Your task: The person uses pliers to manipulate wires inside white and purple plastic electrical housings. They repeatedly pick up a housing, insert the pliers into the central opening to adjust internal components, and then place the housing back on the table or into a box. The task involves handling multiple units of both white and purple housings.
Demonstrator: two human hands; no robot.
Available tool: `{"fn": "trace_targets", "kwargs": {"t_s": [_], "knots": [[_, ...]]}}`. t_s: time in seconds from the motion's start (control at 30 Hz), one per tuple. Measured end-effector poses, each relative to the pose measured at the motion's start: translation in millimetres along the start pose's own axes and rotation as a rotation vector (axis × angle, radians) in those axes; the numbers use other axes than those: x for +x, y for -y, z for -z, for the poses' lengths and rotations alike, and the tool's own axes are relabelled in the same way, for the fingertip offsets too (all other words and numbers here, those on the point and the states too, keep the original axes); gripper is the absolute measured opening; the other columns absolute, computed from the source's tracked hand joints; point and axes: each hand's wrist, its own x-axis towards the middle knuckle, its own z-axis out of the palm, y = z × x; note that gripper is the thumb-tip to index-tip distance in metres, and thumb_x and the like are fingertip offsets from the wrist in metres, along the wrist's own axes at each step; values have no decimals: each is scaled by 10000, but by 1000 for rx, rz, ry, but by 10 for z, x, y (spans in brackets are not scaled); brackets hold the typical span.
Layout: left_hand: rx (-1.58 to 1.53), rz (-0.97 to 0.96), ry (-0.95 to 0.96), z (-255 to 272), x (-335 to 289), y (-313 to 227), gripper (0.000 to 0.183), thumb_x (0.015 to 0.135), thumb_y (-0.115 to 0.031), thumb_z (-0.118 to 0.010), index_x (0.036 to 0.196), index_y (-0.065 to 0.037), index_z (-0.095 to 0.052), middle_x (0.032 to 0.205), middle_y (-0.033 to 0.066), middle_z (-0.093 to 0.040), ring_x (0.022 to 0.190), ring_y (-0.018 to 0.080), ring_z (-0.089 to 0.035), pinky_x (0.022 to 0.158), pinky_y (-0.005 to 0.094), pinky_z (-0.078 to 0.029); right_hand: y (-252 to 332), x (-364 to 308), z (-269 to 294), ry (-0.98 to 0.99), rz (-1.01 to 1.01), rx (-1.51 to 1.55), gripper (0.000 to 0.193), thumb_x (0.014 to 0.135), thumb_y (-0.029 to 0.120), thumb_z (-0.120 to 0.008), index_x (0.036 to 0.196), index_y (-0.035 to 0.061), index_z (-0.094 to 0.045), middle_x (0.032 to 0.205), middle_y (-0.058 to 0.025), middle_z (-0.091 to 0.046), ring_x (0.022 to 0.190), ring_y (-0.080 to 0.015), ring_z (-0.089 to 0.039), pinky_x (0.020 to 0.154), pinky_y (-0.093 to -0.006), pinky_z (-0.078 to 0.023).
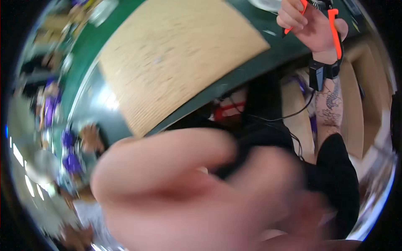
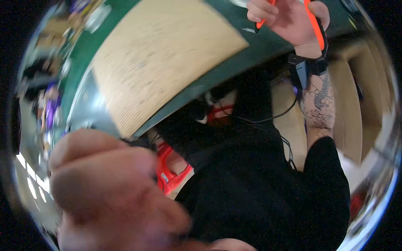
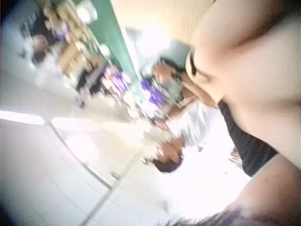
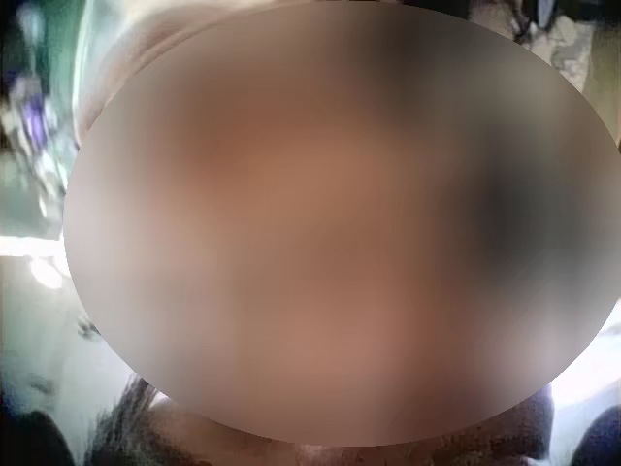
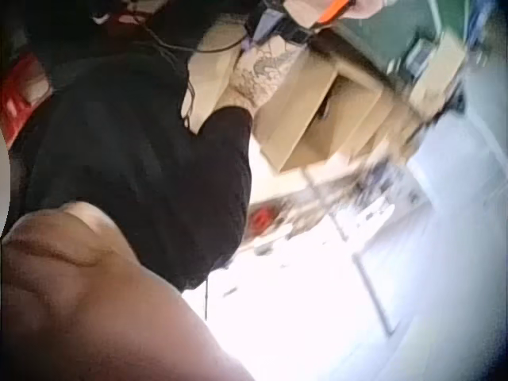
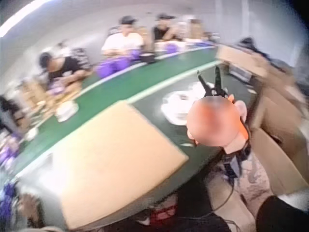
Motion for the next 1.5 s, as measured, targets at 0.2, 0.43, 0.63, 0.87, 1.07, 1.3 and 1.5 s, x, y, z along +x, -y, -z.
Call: {"fn": "trace_targets", "kwargs": {"t_s": [0.2,0.43,0.63,0.87,1.07,1.3,1.5], "knots": [[-250,468,264,-852,-322,763,419,892,-137,-718,1281,2,-645,1290,207,-649,1203,415,-615,1020,450,-489,72,-2937,532,-766,-69,-135,408,816,420,-581,990,72,-456,809,8,-449,705,-140,-424,679,-271,-334],[-176,432,628,-1279,-472,798,497,995,-206,-568,1465,-46,-547,1581,211,-425,1497,449,-324,1209,514,-297,-1009,-5204,168,-1655,-680,-230,312,848,406,-667,845,94,-660,795,-54,-672,725,-163,-641,674,-295,-495],[-230,354,670,-1285,-97,374,495,923,-126,-630,1412,-58,-603,1552,186,-478,1476,425,-371,1209,517,-297,-2246,-5869,179,-1187,-562,-489,313,841,264,-744,1099,117,-643,1061,-52,-618,1022,-197,-589,924,-322,-453],[-573,671,384,-1508,-319,1051,276,1022,-122,-574,1244,-2,-685,1296,132,-671,1133,244,-660,953,344,-514,-1955,-4953,-774,-941,-1001,311,244,954,275,-611,1098,84,-657,1002,-41,-651,846,-129,-627,743,-271,-483],[-865,1181,-17,-1742,-854,1855,228,1074,-193,-563,1151,-16,-686,1052,58,-707,949,119,-655,807,234,-506,-2889,-5201,-923,-1285,-1040,283,327,831,435,-695,746,121,-656,678,9,-599,570,-110,-544,513,-278,-399],[-981,1206,-222,-1793,-897,1828,195,1068,-183,-581,1086,-7,-663,1031,52,-675,876,114,-617,784,240,-498,-3097,-5675,-1034,-1816,-1525,-729,609,727,562,-773,981,14,-691,914,-142,-659,833,-265,-651,711,-416,-516],[-904,1195,-195,-1769,-828,1784,199,1062,-162,-590,1099,14,-676,1032,66,-692,894,118,-625,815,255,-515,-2412,-5623,-900,-1555,-1556,-891,797,618,610,-780,1105,-15,-690,1259,-324,-534,1193,-468,-530,1008,-483,-467]]}}
